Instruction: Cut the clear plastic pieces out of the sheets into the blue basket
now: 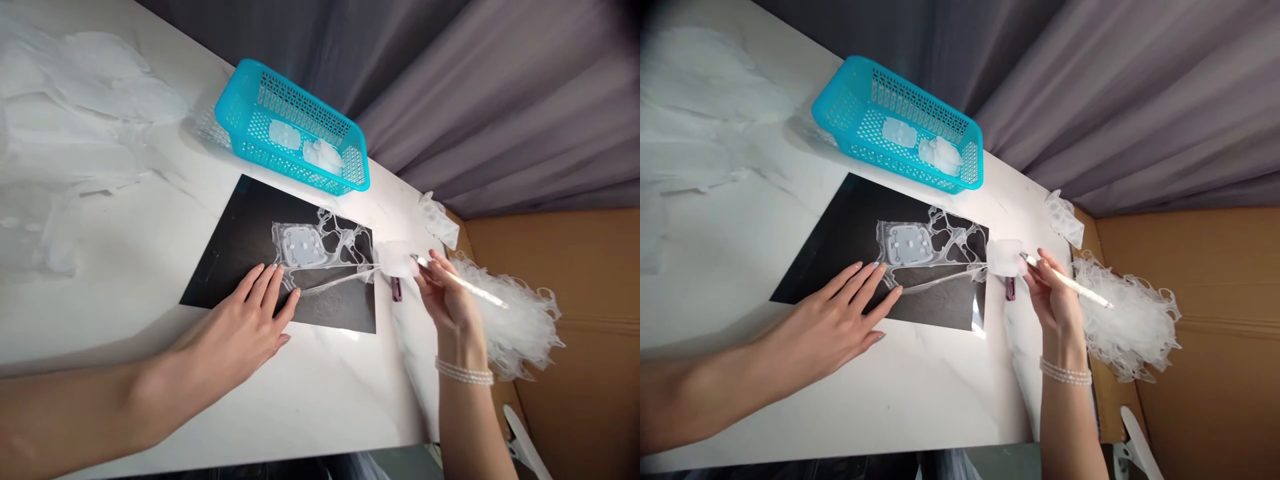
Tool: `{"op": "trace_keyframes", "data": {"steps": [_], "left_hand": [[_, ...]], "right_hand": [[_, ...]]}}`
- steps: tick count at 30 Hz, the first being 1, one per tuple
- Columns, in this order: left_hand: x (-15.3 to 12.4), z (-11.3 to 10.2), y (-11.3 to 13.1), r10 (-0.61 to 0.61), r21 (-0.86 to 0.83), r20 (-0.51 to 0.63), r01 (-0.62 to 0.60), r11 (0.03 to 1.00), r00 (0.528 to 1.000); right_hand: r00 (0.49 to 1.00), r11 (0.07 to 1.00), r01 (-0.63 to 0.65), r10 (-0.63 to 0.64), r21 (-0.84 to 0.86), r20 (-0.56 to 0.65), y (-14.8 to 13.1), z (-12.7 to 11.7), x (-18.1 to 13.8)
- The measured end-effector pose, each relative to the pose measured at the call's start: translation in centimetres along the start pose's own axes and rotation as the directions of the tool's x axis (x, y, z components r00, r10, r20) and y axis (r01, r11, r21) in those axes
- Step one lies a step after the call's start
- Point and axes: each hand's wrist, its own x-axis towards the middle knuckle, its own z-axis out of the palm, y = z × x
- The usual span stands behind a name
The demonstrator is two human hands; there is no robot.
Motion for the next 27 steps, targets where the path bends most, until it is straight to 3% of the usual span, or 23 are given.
{"op": "trace_keyframes", "data": {"steps": [2, 4, 6, 7, 9, 10, 11, 12, 13, 14, 15, 19, 21, 23, 27], "left_hand": [[0.5, -0.7, -0.3, -0.012, -0.091, -0.013, 0.011, 0.996, 1.000], [1.6, -1.9, -1.1, -0.047, -0.289, 0.003, 0.046, 0.956, 0.999], [3.2, -3.1, -2.1, -0.128, -0.605, 0.085, 0.153, 0.781, 0.988], [4.1, -3.5, -2.6, -0.175, -0.768, 0.177, 0.247, 0.591, 0.969], [5.8, -3.7, -3.5, -0.134, -0.880, 0.467, 0.474, 0.019, 0.874], [6.4, -3.5, -3.8, -0.030, -0.800, 0.573, 0.551, -0.238, 0.819], [6.8, -3.2, -4.0, 0.066, -0.685, 0.634, 0.598, -0.416, 0.771], [7.0, -2.9, -4.1, 0.128, -0.593, 0.661, 0.619, -0.515, 0.740], [7.1, -2.6, -4.1, 0.146, -0.551, 0.673, 0.624, -0.554, 0.725], [7.0, -2.3, -4.1, 0.123, -0.552, 0.685, 0.621, -0.557, 0.718], [6.8, -2.1, -4.0, 0.083, -0.576, 0.692, 0.617, -0.537, 0.717], [6.2, -2.3, -3.5, -0.024, -0.694, 0.674, 0.622, -0.364, 0.738], [6.1, -2.8, -3.3, -0.053, -0.733, 0.660, 0.627, -0.265, 0.749], [6.1, -3.1, -3.1, -0.072, -0.754, 0.650, 0.631, -0.184, 0.756], [6.0, -3.4, -3.0, -0.113, -0.786, 0.618, 0.613, -0.076, 0.778]], "right_hand": [[0.996, 0.999, 0.002, -0.005, 0.042, 0.087, -0.6, 0.9, -1.7], [0.979, 0.996, 0.080, -0.086, 0.041, 0.185, -1.3, 3.3, -4.5], [0.942, 0.971, 0.238, -0.226, -0.020, 0.246, -2.2, 6.3, -7.5], [0.909, 0.945, 0.321, -0.287, -0.068, 0.302, -2.8, 7.7, -8.8], [0.787, 0.879, 0.447, -0.300, -0.164, 0.539, -3.9, 9.8, -11.1], [0.690, 0.847, 0.496, -0.252, -0.190, 0.678, -4.4, 10.4, -11.9], [0.581, 0.823, 0.531, -0.180, -0.202, 0.794, -4.8, 10.7, -12.5], [0.484, 0.811, 0.549, -0.114, -0.200, 0.867, -5.0, 10.7, -12.9], [0.432, 0.816, 0.543, -0.066, -0.201, 0.900, -5.2, 10.5, -13.1], [0.435, 0.833, 0.512, -0.040, -0.210, 0.900, -5.3, 10.1, -13.1], [0.479, 0.856, 0.469, -0.040, -0.217, 0.877, -5.4, 9.6, -13.0], [0.777, 0.879, 0.377, -0.130, -0.290, 0.616, -4.9, 8.2, -11.2], [0.860, 0.820, 0.350, -0.090, -0.453, 0.502, -4.3, 8.7, -10.0], [0.874, 0.734, 0.315, 0.022, -0.602, 0.485, -3.6, 10.1, -9.0], [0.776, 0.682, 0.336, 0.190, -0.649, 0.602, -2.3, 13.2, -8.0]]}}
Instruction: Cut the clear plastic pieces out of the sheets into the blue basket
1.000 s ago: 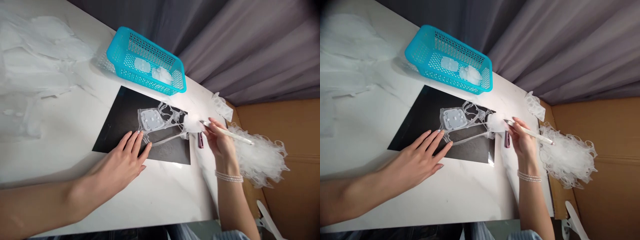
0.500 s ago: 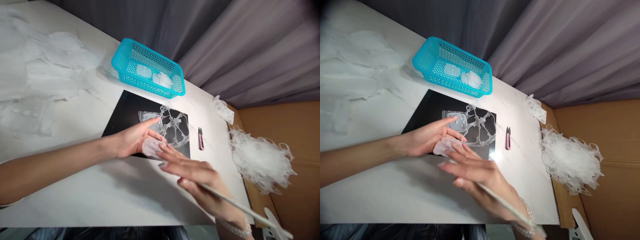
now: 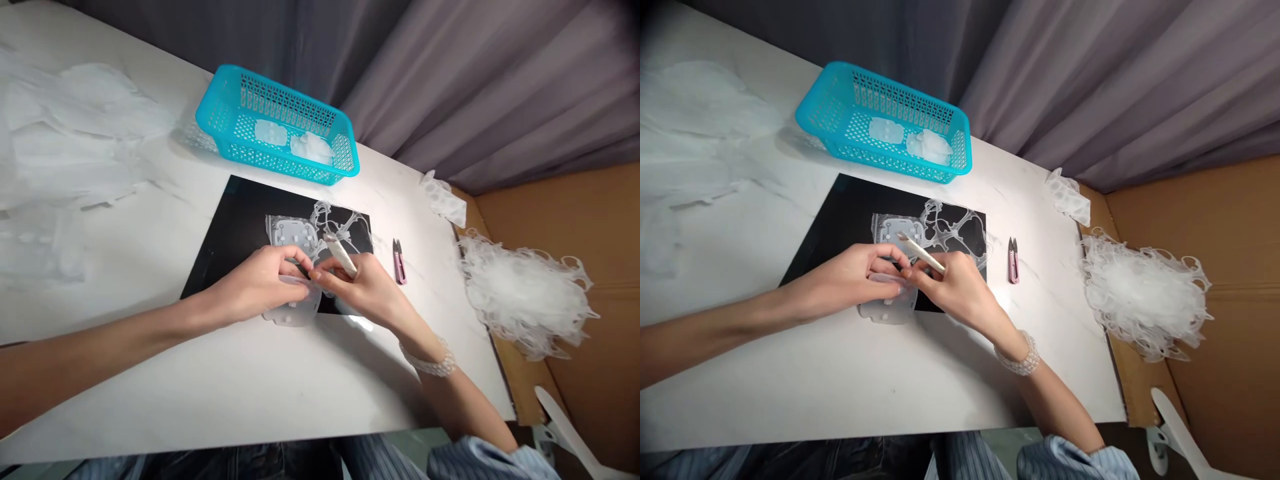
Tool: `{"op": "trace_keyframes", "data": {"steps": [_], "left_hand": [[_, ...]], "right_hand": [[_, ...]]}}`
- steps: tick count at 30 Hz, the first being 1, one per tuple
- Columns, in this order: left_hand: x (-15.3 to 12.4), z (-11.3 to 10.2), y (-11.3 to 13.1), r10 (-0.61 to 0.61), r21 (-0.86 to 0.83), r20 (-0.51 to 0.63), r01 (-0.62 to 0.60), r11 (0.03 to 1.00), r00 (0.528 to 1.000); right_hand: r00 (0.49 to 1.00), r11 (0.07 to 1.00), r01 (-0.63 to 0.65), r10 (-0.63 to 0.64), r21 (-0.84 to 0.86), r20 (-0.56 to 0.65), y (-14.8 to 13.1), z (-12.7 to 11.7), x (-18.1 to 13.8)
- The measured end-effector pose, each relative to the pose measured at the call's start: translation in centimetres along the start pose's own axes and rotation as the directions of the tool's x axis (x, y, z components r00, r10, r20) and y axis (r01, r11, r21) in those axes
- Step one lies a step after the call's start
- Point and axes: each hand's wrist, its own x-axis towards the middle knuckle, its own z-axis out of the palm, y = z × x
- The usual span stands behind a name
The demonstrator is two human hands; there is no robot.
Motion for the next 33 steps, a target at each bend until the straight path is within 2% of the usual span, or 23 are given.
{"op": "trace_keyframes", "data": {"steps": [2, 5, 8, 11, 14, 16, 19, 21, 23, 25, 29, 33], "left_hand": [[-0.1, 0.0, -0.1, 0.024, 0.027, -0.027, -0.024, 0.999, 0.999], [-0.1, 0.2, -0.3, 0.051, 0.039, -0.076, -0.048, 0.998, 0.996], [-0.2, 0.2, -0.4, 0.068, 0.019, -0.144, -0.066, 0.998, 0.987], [-0.3, 0.0, -0.5, 0.067, -0.012, -0.183, -0.071, 0.997, 0.981], [-0.2, -0.4, -0.6, 0.070, -0.064, -0.175, -0.082, 0.995, 0.982], [0.0, -0.5, -0.6, 0.072, -0.107, -0.155, -0.089, 0.990, 0.985], [0.0, -0.6, -0.5, 0.059, -0.165, -0.130, -0.080, 0.983, 0.990], [0.0, -0.5, -0.4, 0.046, -0.207, -0.113, -0.069, 0.976, 0.993], [0.0, -0.6, -0.2, 0.036, -0.260, -0.098, -0.060, 0.964, 0.995], [0.0, -0.7, 0.1, 0.028, -0.312, -0.109, -0.061, 0.948, 0.994], [0.3, -1.2, 0.4, 0.028, -0.470, -0.139, -0.091, 0.878, 0.990], [0.8, -1.8, 0.1, -0.009, -0.614, -0.024, -0.007, 0.789, 1.000]], "right_hand": [[0.999, 1.000, 0.012, -0.013, 0.023, 0.030, -0.4, 0.8, 0.5], [0.999, 0.998, 0.034, -0.034, 0.058, 0.002, -0.4, 1.4, 0.4], [0.990, 1.000, 0.014, -0.015, -0.012, -0.139, 0.9, 1.0, 0.3], [0.938, 0.989, -0.090, 0.046, -0.116, -0.344, 3.5, -0.7, 0.6], [0.909, 0.969, -0.145, 0.050, -0.200, -0.415, 5.4, -2.6, 0.7], [0.902, 0.964, -0.133, 0.021, -0.231, -0.432, 5.4, -3.1, 0.4], [0.869, 0.988, -0.080, 0.003, -0.134, -0.495, 3.5, -2.2, -0.2], [0.895, 0.999, -0.015, 0.001, -0.029, -0.446, 1.9, -1.0, -0.5], [0.953, 0.998, 0.036, -0.018, 0.055, -0.303, 0.8, 0.0, -0.6], [0.986, 0.989, 0.042, -0.018, 0.139, -0.165, 0.6, 0.6, -0.4], [0.997, 0.917, -0.037, 0.062, 0.396, -0.052, 1.8, 0.6, -0.1], [0.986, 0.774, -0.098, 0.162, 0.625, -0.046, 2.7, 0.4, 0.1]]}}
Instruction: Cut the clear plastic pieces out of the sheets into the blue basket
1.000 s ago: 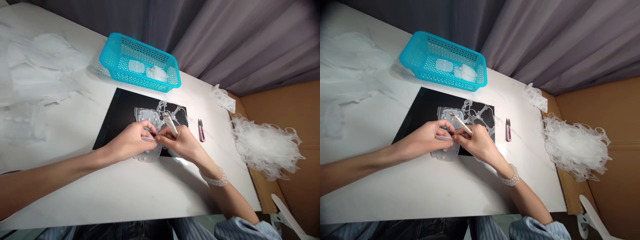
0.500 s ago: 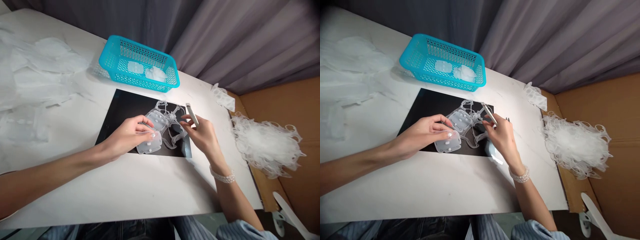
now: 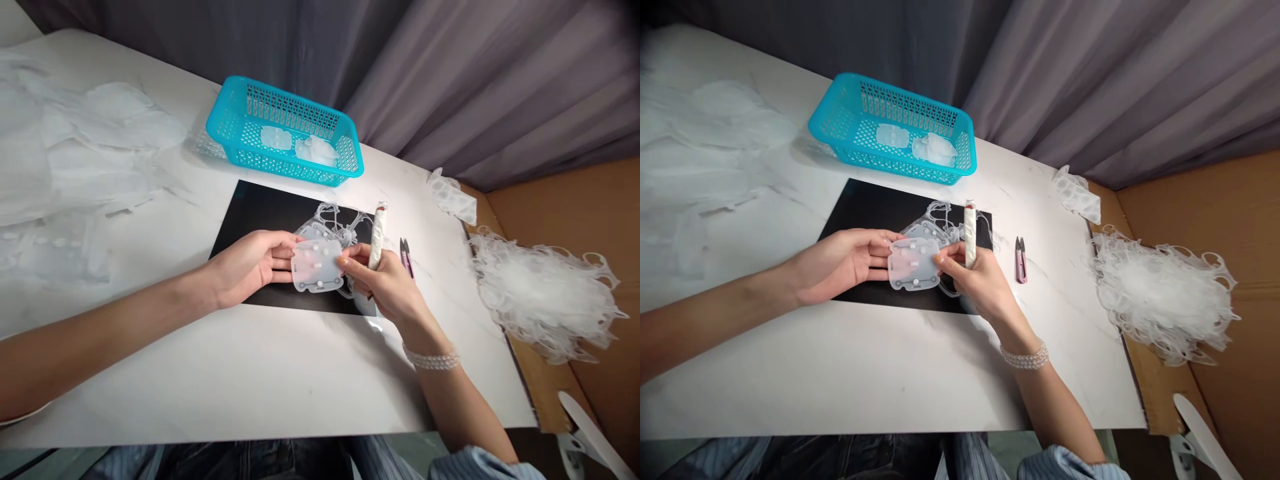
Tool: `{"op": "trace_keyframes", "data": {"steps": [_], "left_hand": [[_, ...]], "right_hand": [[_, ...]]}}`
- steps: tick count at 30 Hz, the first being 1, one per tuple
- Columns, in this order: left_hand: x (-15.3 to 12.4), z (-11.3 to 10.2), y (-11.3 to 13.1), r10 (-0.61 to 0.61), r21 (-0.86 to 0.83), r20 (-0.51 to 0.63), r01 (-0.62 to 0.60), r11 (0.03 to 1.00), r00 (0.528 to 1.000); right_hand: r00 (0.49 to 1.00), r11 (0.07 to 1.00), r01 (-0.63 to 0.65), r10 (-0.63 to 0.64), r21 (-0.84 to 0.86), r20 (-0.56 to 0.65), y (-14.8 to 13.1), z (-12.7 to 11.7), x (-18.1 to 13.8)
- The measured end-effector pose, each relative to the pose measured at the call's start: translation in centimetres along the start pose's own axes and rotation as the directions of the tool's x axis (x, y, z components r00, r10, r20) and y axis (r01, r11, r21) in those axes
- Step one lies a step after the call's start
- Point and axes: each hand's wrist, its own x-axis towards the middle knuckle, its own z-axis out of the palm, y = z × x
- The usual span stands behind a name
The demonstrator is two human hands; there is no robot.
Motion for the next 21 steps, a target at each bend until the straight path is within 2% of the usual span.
{"op": "trace_keyframes", "data": {"steps": [3, 13, 21], "left_hand": [[0.3, -0.3, -0.2, -0.061, 0.013, 0.029, 0.060, 0.998, 0.998], [0.3, -0.4, -0.3, -0.084, 0.042, 0.008, 0.084, 0.996, 0.996], [0.1, -0.1, -0.4, -0.089, 0.083, 0.029, 0.086, 0.993, 0.996]], "right_hand": [[1.000, 0.998, -0.019, 0.021, 0.066, -0.019, 0.1, 0.0, 0.1], [0.999, 0.994, -0.033, 0.034, 0.105, -0.009, 0.3, -0.3, -0.1], [0.997, 0.996, -0.077, 0.077, 0.052, -0.005, 0.0, 0.9, -0.3]]}}
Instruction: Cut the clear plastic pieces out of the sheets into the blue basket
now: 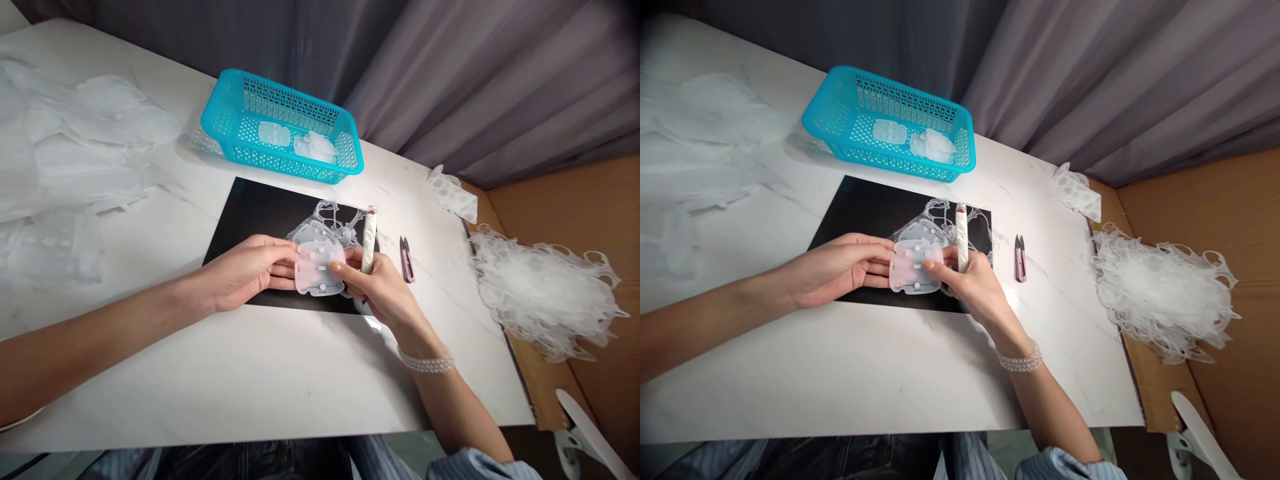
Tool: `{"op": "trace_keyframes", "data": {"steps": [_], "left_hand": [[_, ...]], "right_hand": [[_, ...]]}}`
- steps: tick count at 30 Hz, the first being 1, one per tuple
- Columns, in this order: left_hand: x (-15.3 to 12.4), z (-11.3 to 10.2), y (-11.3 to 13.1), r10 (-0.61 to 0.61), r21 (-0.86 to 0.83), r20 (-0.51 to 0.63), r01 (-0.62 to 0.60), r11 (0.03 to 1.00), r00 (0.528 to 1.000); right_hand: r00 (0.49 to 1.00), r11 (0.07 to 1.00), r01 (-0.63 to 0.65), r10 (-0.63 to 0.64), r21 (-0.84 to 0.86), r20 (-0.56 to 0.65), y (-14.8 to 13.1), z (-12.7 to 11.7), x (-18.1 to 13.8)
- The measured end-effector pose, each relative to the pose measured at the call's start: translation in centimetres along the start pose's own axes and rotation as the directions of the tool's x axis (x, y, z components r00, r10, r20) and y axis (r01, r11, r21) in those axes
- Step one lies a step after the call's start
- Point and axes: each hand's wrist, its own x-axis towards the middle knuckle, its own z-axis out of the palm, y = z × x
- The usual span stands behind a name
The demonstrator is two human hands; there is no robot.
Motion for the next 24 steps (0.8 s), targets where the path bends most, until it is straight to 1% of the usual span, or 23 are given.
{"op": "trace_keyframes", "data": {"steps": [3, 7, 11, 14, 16, 17, 19, 24], "left_hand": [[-0.1, 0.1, -0.1, 0.013, 0.029, 0.000, -0.013, 0.999, 1.000], [-0.1, 0.1, -0.2, 0.021, 0.059, 0.005, -0.022, 0.998, 1.000], [-0.2, 0.2, 0.0, 0.050, 0.061, -0.007, -0.050, 0.997, 0.999], [-0.3, 0.2, 0.4, 0.074, 0.046, -0.047, -0.072, 0.996, 0.996], [-0.3, 0.2, 0.6, 0.080, 0.042, -0.056, -0.077, 0.996, 0.995], [-0.3, 0.2, 0.6, 0.081, 0.042, -0.052, -0.079, 0.996, 0.995], [-0.3, 0.1, 0.6, 0.081, 0.041, -0.035, -0.080, 0.996, 0.996], [-0.3, 0.3, 0.3, 0.069, -0.001, 0.005, -0.069, 0.998, 0.998]], "right_hand": [[1.000, 1.000, -0.016, 0.016, -0.019, 0.015, 0.1, 0.4, 0.0], [1.000, 0.997, -0.013, 0.013, -0.072, -0.003, 0.0, 0.4, -0.1], [0.999, 0.996, 0.004, -0.008, -0.087, -0.042, -0.2, -0.9, 0.0], [0.991, 0.995, 0.043, -0.054, -0.086, -0.124, -0.4, -2.4, -0.1], [0.973, 0.983, 0.079, -0.112, -0.164, -0.204, -0.6, -2.9, -0.2], [0.961, 0.971, 0.089, -0.142, -0.222, -0.236, -0.7, -2.8, -0.3], [0.949, 0.934, 0.101, -0.194, -0.344, -0.247, -0.8, -2.1, -0.4], [0.944, 0.825, 0.202, -0.308, -0.527, -0.120, -0.6, 0.7, -0.5]]}}
